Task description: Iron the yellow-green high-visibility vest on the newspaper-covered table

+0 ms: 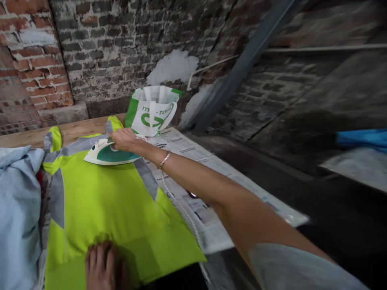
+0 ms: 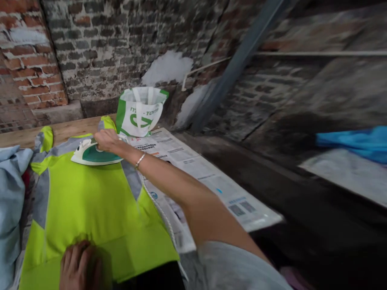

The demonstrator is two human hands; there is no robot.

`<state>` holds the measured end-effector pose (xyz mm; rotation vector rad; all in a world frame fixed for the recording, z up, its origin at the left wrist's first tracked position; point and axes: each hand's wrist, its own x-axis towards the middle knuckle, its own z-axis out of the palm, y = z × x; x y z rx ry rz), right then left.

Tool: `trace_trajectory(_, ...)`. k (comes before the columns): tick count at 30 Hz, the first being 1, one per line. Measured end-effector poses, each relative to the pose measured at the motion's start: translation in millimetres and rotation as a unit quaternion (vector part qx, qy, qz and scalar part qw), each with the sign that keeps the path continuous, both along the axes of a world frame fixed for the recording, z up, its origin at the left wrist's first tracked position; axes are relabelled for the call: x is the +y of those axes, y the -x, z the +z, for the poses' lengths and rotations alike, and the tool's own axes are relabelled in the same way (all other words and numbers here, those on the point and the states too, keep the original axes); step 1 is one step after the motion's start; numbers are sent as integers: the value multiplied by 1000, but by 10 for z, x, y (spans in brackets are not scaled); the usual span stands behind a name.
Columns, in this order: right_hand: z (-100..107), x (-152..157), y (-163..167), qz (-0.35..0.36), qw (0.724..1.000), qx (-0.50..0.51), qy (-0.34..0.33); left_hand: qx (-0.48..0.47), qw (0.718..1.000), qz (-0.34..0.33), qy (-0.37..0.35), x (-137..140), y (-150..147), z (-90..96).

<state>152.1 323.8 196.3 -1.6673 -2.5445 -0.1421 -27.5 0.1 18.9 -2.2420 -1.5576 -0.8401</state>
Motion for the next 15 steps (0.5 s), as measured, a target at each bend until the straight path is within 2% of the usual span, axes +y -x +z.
trace_trajectory(4,96,-811,-169,3,1000,-13,19,-19,999,-28,-4,41,-267,221)
trace_trajectory(8,-48,-1543,-202,16,997,-24,74,-66,994,-82,-30,91,-652,222)
trace_trajectory(11,-246,-1811,-188,27,996,-13,90,-72,994,-79,-36,122,-785,140)
trace_trajectory(15,-398,-1800,-167,33,995,-6,98,-58,995,-64,-42,135,-791,82)
